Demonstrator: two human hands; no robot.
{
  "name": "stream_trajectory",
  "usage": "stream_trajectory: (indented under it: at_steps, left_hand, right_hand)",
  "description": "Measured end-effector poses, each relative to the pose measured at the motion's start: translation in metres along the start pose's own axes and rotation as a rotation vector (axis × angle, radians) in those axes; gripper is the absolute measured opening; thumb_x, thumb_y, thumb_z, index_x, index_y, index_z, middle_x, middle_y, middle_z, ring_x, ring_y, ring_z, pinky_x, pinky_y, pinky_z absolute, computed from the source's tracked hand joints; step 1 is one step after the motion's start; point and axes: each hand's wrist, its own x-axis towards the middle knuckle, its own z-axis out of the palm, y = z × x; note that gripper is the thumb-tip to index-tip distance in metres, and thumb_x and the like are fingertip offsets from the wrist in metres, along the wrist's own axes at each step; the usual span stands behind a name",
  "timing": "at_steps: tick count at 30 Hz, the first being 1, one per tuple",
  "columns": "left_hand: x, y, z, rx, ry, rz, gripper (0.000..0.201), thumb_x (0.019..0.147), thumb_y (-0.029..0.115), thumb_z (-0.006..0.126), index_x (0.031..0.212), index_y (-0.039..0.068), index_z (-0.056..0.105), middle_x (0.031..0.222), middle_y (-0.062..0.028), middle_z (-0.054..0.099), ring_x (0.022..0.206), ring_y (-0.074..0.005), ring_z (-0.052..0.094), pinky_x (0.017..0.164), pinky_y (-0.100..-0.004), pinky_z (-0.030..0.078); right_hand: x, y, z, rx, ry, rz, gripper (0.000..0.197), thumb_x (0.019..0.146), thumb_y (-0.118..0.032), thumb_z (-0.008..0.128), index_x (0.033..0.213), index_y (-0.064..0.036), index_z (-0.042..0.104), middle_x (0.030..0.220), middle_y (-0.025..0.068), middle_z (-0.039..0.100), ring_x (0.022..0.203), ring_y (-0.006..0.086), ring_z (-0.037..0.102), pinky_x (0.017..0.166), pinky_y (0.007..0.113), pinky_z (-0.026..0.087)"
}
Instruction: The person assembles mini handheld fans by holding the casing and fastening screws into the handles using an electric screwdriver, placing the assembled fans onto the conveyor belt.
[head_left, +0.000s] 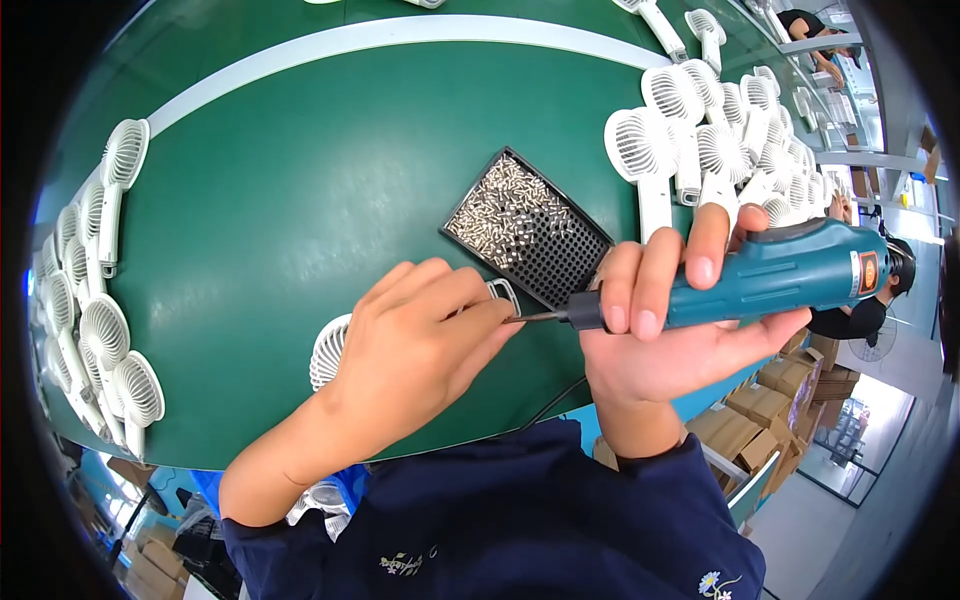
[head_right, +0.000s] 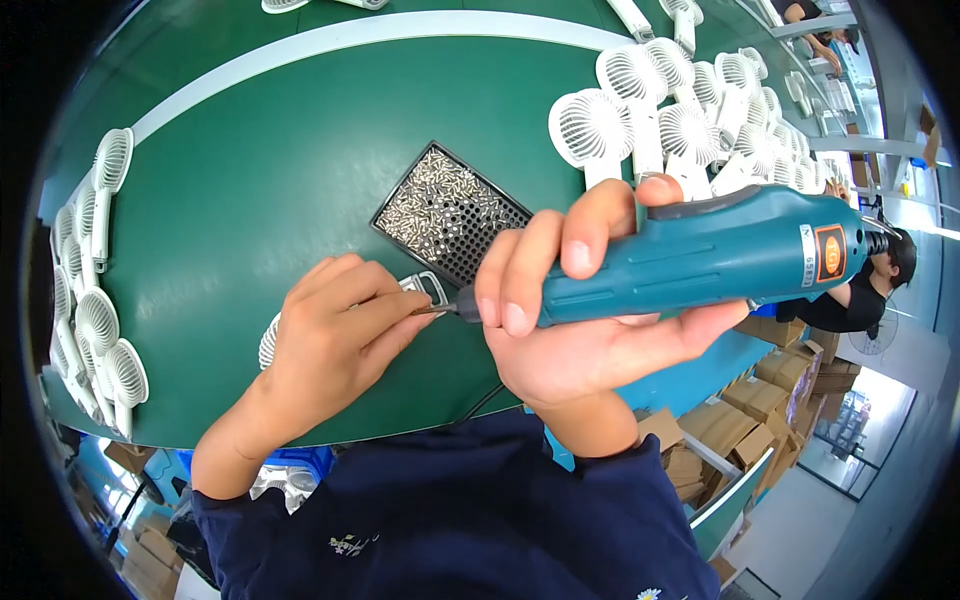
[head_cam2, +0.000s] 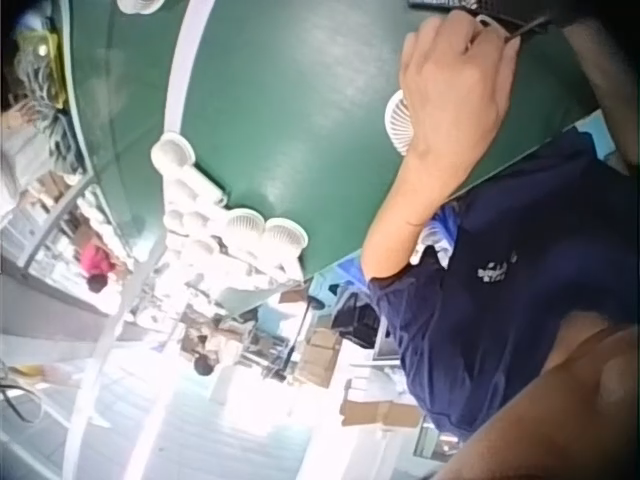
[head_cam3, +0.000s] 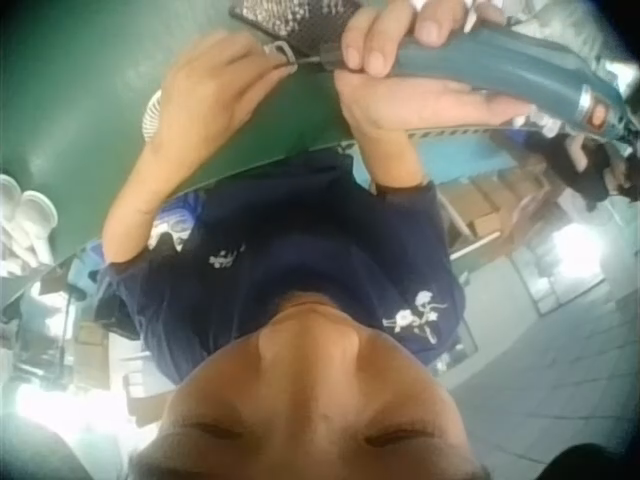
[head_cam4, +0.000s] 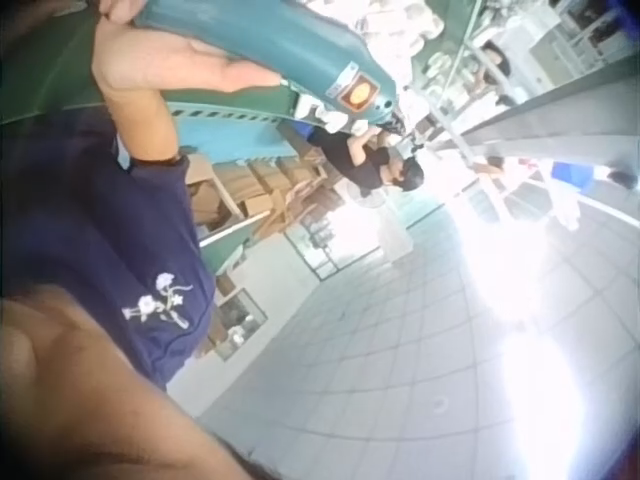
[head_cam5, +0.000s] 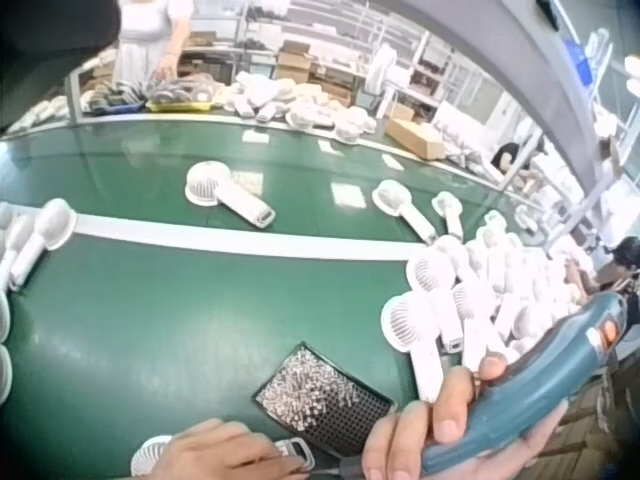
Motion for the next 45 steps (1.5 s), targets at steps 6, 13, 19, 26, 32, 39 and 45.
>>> stream_trajectory:
  at_steps: [6, 13, 19, 26, 32, 39, 45]
  left_hand:
    - [-0.001, 0.0, 0.001, 0.011, 0.007, 0.009, 0.016, 0.073, 0.009, 0.081, 0.087, 0.005, 0.073, 0.075, -0.0029, 0.06, 0.068, -0.0211, 0.056, 0.062, -0.0352, 0.044]
    - [-0.001, -0.002, 0.0, 0.0, -0.041, 0.002, 0.015, 0.075, 0.008, 0.08, 0.087, 0.005, 0.073, 0.076, -0.0035, 0.059, 0.069, -0.0219, 0.056, 0.063, -0.0353, 0.044]
    - [0.002, -0.006, -0.003, -0.038, -0.079, -0.054, 0.02, 0.073, 0.009, 0.08, 0.09, 0.004, 0.07, 0.081, -0.0054, 0.057, 0.077, -0.0249, 0.056, 0.067, -0.0367, 0.048]
    - [0.001, -0.009, -0.004, -0.082, -0.152, -0.131, 0.026, 0.072, 0.005, 0.078, 0.096, 0.002, 0.069, 0.086, -0.008, 0.057, 0.084, -0.0282, 0.056, 0.073, -0.0397, 0.05]
    - [0.0, -0.008, -0.003, -0.088, -0.175, -0.139, 0.025, 0.074, 0.006, 0.077, 0.098, 0.003, 0.069, 0.087, -0.0079, 0.055, 0.088, -0.0276, 0.056, 0.076, -0.0392, 0.05]
    - [-0.002, -0.01, -0.001, -0.092, -0.185, -0.112, 0.024, 0.076, 0.007, 0.076, 0.098, 0.002, 0.068, 0.088, -0.0085, 0.055, 0.089, -0.0282, 0.056, 0.076, -0.0407, 0.051]
    - [-0.002, -0.011, 0.002, -0.066, -0.193, -0.138, 0.022, 0.077, 0.01, 0.076, 0.094, 0.002, 0.066, 0.088, -0.0096, 0.055, 0.09, -0.029, 0.056, 0.076, -0.0415, 0.05]
  right_hand:
    - [-0.001, 0.0, -0.006, 0.008, 0.027, -0.009, 0.067, 0.099, -0.067, 0.032, 0.129, -0.0088, 0.045, 0.087, 0.0015, 0.049, 0.047, 0.011, 0.044, 0.037, 0.027, 0.038]
    - [-0.002, 0.005, -0.007, 0.028, 0.045, 0.022, 0.069, 0.099, -0.069, 0.03, 0.13, -0.0088, 0.046, 0.087, 0.0013, 0.049, 0.046, 0.0108, 0.043, 0.037, 0.027, 0.038]
    - [0.001, 0.012, -0.012, -0.001, -0.228, 0.027, 0.085, 0.089, -0.081, 0.038, 0.138, -0.0116, 0.041, 0.093, 0.0057, 0.053, 0.05, 0.0198, 0.053, 0.045, 0.037, 0.047]
    - [-0.008, 0.019, -0.009, -0.173, -0.373, 0.125, 0.096, 0.079, -0.088, 0.048, 0.139, -0.0129, 0.041, 0.09, 0.0096, 0.054, 0.056, 0.0246, 0.058, 0.049, 0.039, 0.049]
    - [-0.009, 0.019, -0.006, -0.154, -0.387, 0.153, 0.098, 0.077, -0.088, 0.05, 0.14, -0.0124, 0.042, 0.09, 0.0109, 0.054, 0.057, 0.0259, 0.058, 0.05, 0.039, 0.049]
    - [-0.005, 0.023, -0.004, -0.127, -0.402, 0.179, 0.101, 0.075, -0.088, 0.053, 0.141, -0.0118, 0.044, 0.09, 0.0125, 0.055, 0.058, 0.0275, 0.057, 0.051, 0.039, 0.049]
    - [-0.002, 0.03, -0.009, -0.096, -0.453, 0.112, 0.098, 0.076, -0.086, 0.055, 0.138, -0.0099, 0.045, 0.09, 0.0129, 0.055, 0.056, 0.0273, 0.056, 0.05, 0.04, 0.048]
